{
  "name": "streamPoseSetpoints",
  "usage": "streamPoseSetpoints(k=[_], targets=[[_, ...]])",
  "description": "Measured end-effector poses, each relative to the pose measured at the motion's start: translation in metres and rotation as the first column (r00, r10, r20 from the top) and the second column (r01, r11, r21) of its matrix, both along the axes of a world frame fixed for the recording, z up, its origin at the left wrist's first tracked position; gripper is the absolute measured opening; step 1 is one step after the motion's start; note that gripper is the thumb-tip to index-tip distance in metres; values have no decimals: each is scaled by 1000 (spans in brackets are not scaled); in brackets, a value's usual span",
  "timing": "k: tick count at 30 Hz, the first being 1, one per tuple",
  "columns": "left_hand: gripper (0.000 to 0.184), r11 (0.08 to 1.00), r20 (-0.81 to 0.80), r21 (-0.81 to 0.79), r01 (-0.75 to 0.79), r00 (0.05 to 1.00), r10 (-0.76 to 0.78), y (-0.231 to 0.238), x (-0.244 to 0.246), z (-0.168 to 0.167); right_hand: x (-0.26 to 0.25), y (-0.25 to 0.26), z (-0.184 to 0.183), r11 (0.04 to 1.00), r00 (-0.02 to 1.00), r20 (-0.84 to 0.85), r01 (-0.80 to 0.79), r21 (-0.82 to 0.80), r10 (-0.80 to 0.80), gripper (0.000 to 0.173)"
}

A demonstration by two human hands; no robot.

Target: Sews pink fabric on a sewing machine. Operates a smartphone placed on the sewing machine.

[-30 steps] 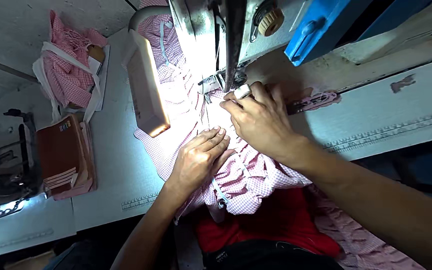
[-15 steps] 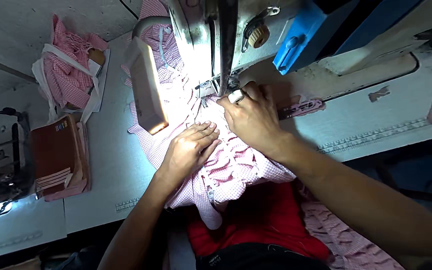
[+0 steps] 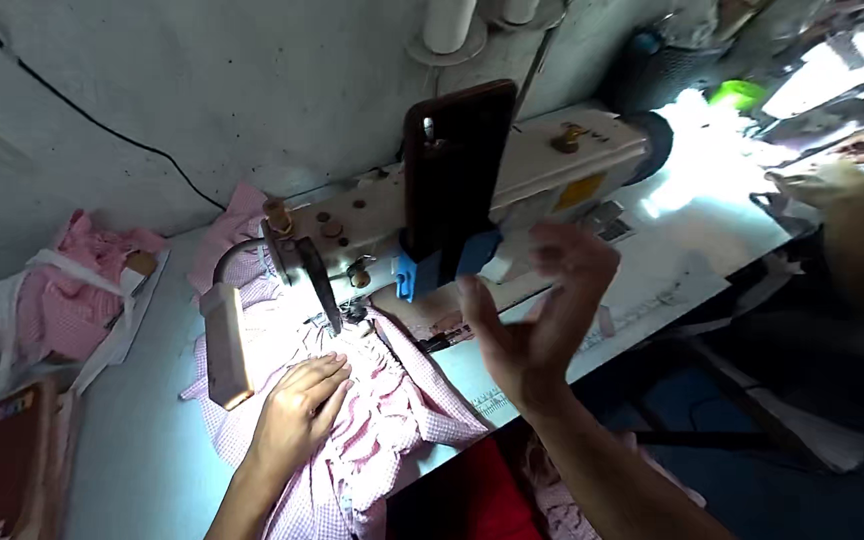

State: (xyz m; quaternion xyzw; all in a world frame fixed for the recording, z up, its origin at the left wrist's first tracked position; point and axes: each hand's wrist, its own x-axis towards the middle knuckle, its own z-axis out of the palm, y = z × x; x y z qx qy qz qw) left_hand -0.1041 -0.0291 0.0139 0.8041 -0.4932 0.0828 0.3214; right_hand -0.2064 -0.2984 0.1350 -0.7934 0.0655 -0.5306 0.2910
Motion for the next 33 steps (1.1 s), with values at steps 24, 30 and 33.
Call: streamPoseSetpoints(k=[24, 30, 33], targets=[[70, 767, -152, 371, -524, 780, 607, -18, 112, 28, -20, 83, -108, 858, 793, -567, -435, -274, 221, 30], [29, 804, -284, -54, -593, 781, 557, -15, 128, 26, -20, 82, -115, 817, 720, -668, -492, -299, 189, 33], [33, 785, -318, -121, -608, 773, 549, -13, 134, 16, -22, 82, -116, 817, 717, -670, -496, -294, 194, 32]])
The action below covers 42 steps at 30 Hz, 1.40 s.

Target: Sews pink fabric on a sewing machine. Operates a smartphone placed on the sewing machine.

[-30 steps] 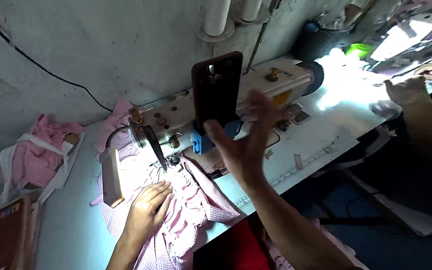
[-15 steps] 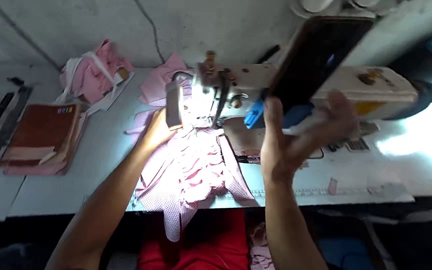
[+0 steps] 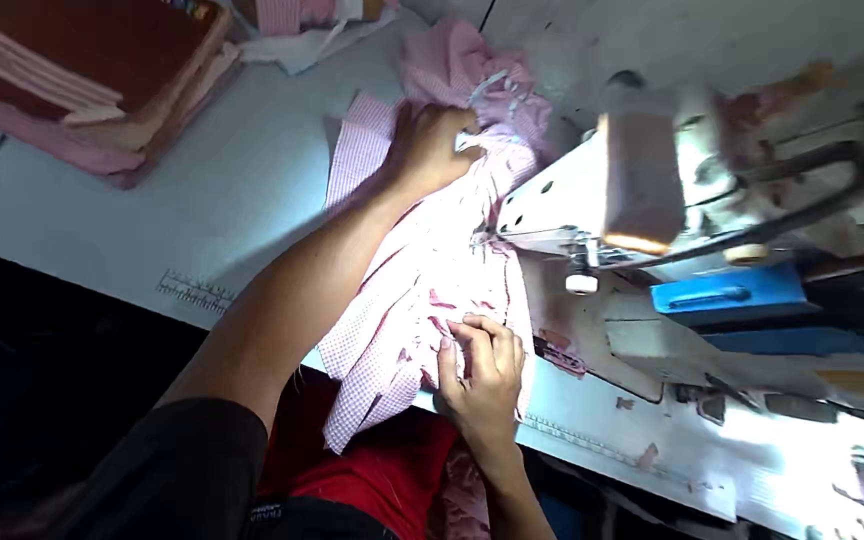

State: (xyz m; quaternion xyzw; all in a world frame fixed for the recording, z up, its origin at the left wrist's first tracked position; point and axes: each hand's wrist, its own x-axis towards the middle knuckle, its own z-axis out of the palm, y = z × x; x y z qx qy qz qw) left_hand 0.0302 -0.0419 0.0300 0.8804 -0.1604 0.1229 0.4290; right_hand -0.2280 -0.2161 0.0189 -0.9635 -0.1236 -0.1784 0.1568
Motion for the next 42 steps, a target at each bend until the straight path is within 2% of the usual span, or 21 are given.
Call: streamPoseSetpoints(k=[10, 17, 22, 24, 27, 31, 32, 35, 37, 40, 42], targets=[[30, 999, 12, -5, 40, 999, -39, -5, 0, 4, -1, 0, 1, 1000, 1000, 2, 17, -14, -16, 31], [27, 998, 57, -13, 57, 997, -56, -2, -9, 9, -2, -1, 0, 999, 999, 18, -41, -2, 41, 33], [27, 998, 100, -10, 55, 994, -54, 6, -12, 1, -3, 2, 0, 1000, 1000, -4, -28, -11, 28, 31], [30, 999, 150, 1, 53, 987, -52, 8, -17, -2, -6, 4, -1, 1000, 1000, -13, 3, 5, -3, 30], [36, 996, 130, 55, 71, 988, -78, 5, -22, 5, -7, 3, 1, 999, 999, -16, 48, 25, -47, 28], [41, 996, 109, 91, 9, 994, -19, 8, 4, -49, -8, 4, 3, 997, 997, -37, 62, 51, -60, 27], [41, 997, 83, 76, 6, 996, -13, 10, 0, -48, -9, 3, 3, 997, 998, -40, 59, 54, -56, 27], [35, 995, 23, 98, -20, 1000, 18, 0, -27, -2, -8, 3, 2, 996, 998, -23, 57, 62, -56, 25], [34, 995, -35, 90, -38, 999, 41, -10, -42, 18, -8, 3, 2, 996, 998, -14, 54, 76, -53, 25], [44, 1000, -73, 6, -25, 997, 26, -12, -57, 25, -8, 3, 3, 994, 999, 0, 52, 97, -52, 26], [57, 998, -12, 60, 11, 1000, -11, -3, -74, 26, -8, 2, 1, 992, 998, 23, 51, 114, -54, 25]])
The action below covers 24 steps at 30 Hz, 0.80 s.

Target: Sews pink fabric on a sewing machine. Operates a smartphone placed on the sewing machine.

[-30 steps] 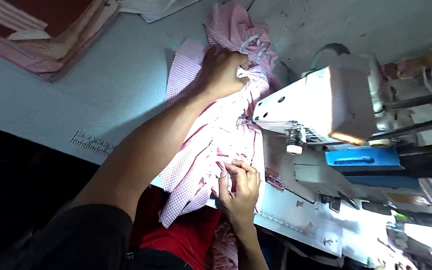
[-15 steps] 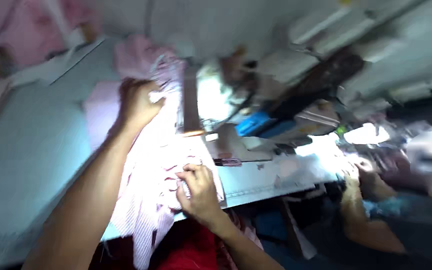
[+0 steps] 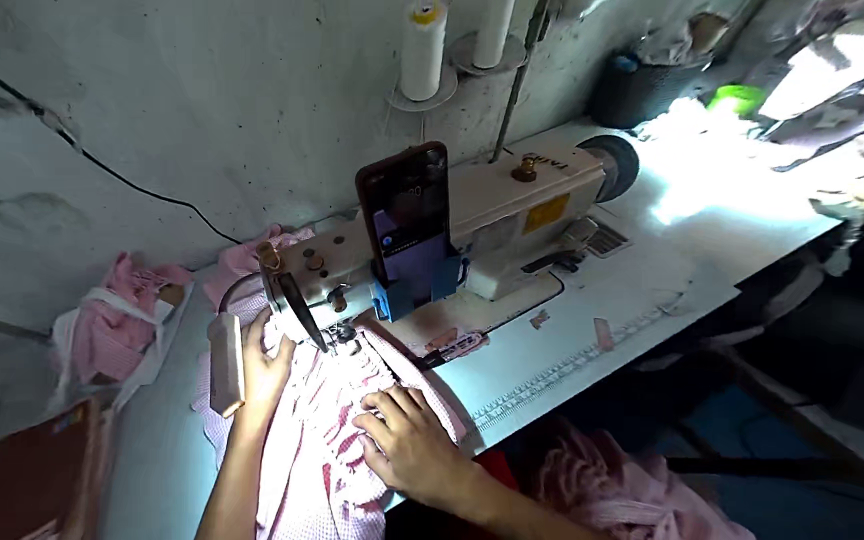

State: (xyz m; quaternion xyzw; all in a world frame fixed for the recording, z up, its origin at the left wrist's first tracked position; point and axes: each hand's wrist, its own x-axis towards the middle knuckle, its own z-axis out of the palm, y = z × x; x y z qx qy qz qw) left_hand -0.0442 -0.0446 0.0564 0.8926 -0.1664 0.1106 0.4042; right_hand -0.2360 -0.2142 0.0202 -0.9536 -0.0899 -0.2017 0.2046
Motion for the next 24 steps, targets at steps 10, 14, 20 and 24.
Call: streamPoseSetpoints(k=[10, 14, 20, 24], targets=[[79, 797, -4, 591, 129, 988, -156, 59, -74, -31, -1, -1, -2, 1000, 1000, 15, -13, 17, 13, 25], [73, 785, 23, 565, 255, 946, -323, 77, -35, -26, -2, -2, -2, 999, 999, -6, -36, 15, 36, 27], [59, 864, 166, 458, 210, 934, -316, 68, -49, -18, -2, -8, -4, 968, 992, 108, -90, 235, 66, 26], [30, 976, 312, 158, 149, 930, -192, 33, -96, -1, -7, -19, 3, 850, 960, 280, -150, 505, 3, 21]])
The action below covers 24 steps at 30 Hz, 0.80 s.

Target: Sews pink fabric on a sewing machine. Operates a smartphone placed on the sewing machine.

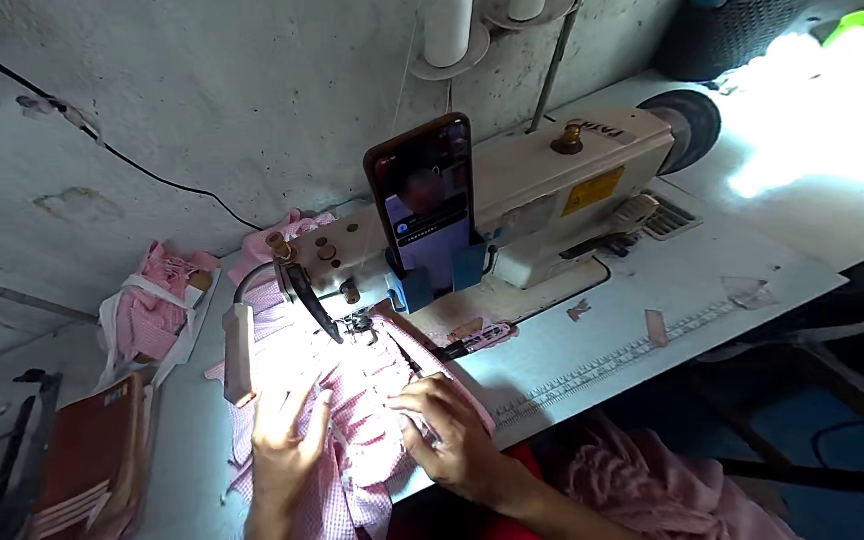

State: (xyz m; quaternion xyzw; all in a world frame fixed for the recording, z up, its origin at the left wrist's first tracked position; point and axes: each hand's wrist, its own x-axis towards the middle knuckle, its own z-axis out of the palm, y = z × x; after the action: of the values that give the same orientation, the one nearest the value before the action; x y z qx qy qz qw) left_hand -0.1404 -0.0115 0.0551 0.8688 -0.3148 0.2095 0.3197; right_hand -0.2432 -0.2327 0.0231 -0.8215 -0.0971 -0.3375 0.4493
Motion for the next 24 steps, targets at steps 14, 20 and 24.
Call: streamPoseSetpoints(k=[14, 20, 24], targets=[[44, 974, -102, 151, 169, 983, -155, -28, -36, -37, 10, -68, 85, 959, 953, 151, 276, -66, -264, 26], [42, 972, -94, 159, 175, 982, -161, -25, -40, -38, 27, -89, 127, 849, 873, 279, 467, -246, -399, 33], [52, 974, -80, 167, 154, 987, -143, -27, -40, -37, 33, -91, 137, 831, 866, 288, 483, -276, -408, 36]])
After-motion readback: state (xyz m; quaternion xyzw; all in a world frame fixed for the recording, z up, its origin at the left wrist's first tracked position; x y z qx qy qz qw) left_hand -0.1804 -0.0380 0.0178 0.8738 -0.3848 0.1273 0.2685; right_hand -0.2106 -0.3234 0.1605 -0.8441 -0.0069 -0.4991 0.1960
